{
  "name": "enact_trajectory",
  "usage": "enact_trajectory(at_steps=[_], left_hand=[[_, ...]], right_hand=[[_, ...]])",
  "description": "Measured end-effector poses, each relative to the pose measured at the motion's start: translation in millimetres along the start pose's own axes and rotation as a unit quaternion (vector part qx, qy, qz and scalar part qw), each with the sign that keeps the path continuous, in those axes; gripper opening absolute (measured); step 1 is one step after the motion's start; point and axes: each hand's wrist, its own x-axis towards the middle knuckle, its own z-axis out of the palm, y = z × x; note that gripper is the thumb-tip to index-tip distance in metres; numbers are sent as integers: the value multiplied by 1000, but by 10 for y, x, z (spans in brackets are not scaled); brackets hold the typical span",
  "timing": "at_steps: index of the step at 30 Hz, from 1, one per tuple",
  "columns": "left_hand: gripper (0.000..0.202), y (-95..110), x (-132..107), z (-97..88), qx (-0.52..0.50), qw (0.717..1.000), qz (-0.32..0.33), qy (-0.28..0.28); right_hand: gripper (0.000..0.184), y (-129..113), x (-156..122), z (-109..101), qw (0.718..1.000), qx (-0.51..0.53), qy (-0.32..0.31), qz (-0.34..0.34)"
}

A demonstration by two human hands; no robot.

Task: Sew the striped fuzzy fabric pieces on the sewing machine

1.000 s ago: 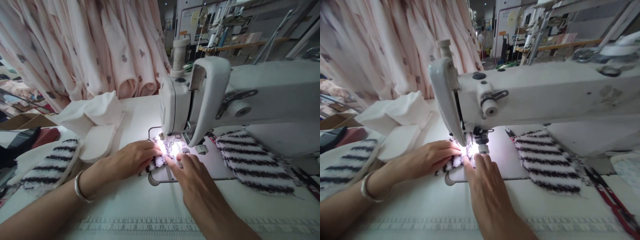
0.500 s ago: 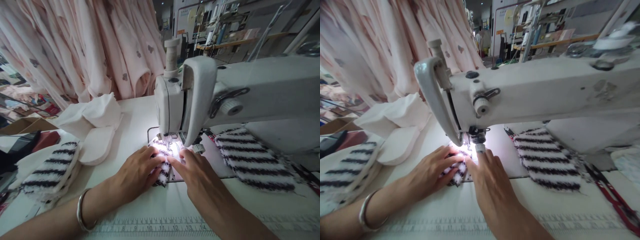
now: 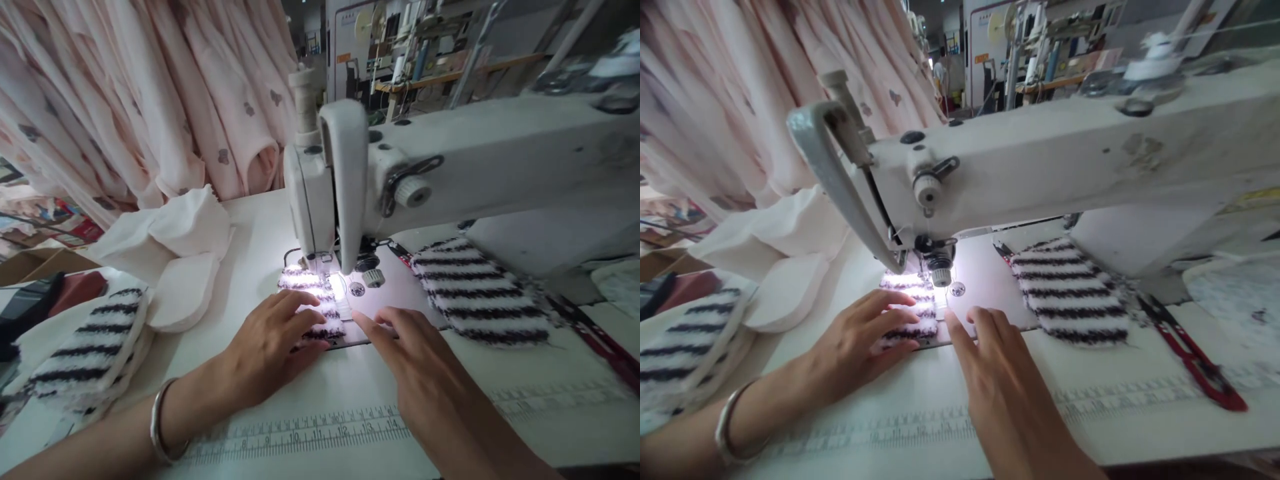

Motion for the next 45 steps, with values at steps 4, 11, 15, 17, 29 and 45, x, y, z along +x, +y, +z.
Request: enact_trajectory(at_steps=[4, 11, 15, 17, 29, 45], left_hand=[[14, -1, -21, 95, 15, 1000, 23, -1], [7, -18, -29, 75, -27, 999, -16, 34], [8, 27, -7, 82, -40, 997, -31, 51], [10, 44, -20, 95, -24, 998, -17, 51], [40, 61, -183, 55, 44, 996, 48, -64], [32, -233, 12, -33, -12, 993, 40, -114]], right_hand=[[64, -62, -71, 84, 999, 29, 7, 27], [62, -102, -100, 99, 997, 50, 29, 50], [68, -180, -54, 84, 997, 48, -9, 56], [65, -211, -38, 97, 997, 39, -35, 60], [66, -259, -33, 93, 1000, 0, 19, 19], [47, -97, 368, 150, 995, -86, 21, -39]])
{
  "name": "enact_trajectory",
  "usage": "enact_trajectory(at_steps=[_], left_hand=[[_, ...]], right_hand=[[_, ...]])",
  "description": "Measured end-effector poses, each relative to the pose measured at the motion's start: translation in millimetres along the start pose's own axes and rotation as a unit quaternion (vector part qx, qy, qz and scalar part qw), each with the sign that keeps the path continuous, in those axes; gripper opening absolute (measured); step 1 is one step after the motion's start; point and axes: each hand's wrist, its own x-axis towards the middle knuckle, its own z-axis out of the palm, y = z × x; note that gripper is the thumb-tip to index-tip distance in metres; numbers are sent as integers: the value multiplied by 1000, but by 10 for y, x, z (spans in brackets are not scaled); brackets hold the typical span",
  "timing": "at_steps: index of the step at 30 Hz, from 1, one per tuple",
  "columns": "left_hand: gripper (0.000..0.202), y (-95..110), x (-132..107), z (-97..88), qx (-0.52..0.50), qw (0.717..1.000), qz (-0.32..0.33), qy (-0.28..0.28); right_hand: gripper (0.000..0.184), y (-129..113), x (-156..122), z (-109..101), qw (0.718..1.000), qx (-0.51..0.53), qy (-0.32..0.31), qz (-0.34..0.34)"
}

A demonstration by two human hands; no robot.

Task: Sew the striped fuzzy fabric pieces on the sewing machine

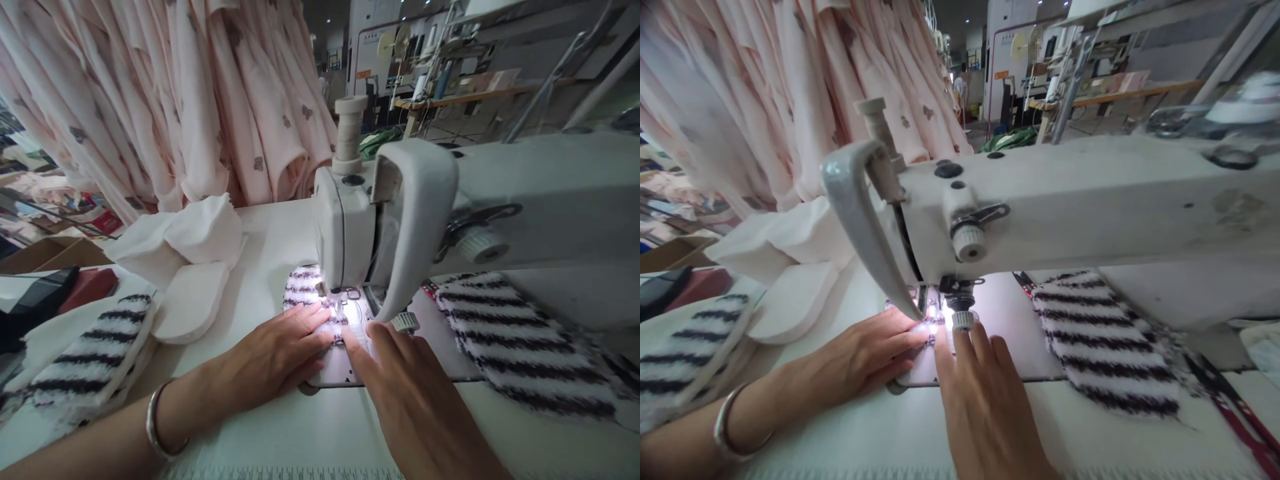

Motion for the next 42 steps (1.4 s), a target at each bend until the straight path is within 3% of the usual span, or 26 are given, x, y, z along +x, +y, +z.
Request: enact_trajectory(at_steps=[5, 9, 16, 22, 27, 31, 34, 35, 37, 40, 42], left_hand=[[23, -163, 119, 5, 20, 998, 23, 61], [19, -267, 151, 4, 60, 995, 36, 67], [6, -113, 164, -15, 154, 982, -47, 102], [14, 50, 256, 61, 192, 974, -121, 16], [21, -68, 416, 74, 193, 962, -192, 6], [24, 66, 188, 24, 167, 962, -213, 20], [20, 431, -202, -5, -2, 967, -240, 81], [18, 561, -332, -6, -90, 953, -262, 124], [22, 779, -545, 13, -238, 890, -314, 232], [54, 956, -692, 78, -316, 793, -360, 377], [58, 988, -683, 120, -331, 750, -366, 441]], right_hand=[[47, 12, 3, 34, 1000, 14, -15, 13], [56, -38, -93, -5, 1000, 1, -21, 14], [63, -159, -314, 31, 998, 15, -38, 39], [52, -198, -409, 140, 1000, 3, 21, 13], [51, -233, -387, 136, 998, 43, 29, 46], [24, -355, -346, 61, 989, 123, 63, 57], [13, -532, -288, 31, 975, 199, 63, 73], [11, -602, -257, 17, 969, 226, 67, 79], [3, -752, -177, -41, 955, 270, 96, 76], [18, -982, -56, -208, 956, 252, 151, 18], [18, -1129, -1, -317, 963, 196, 185, -17]])
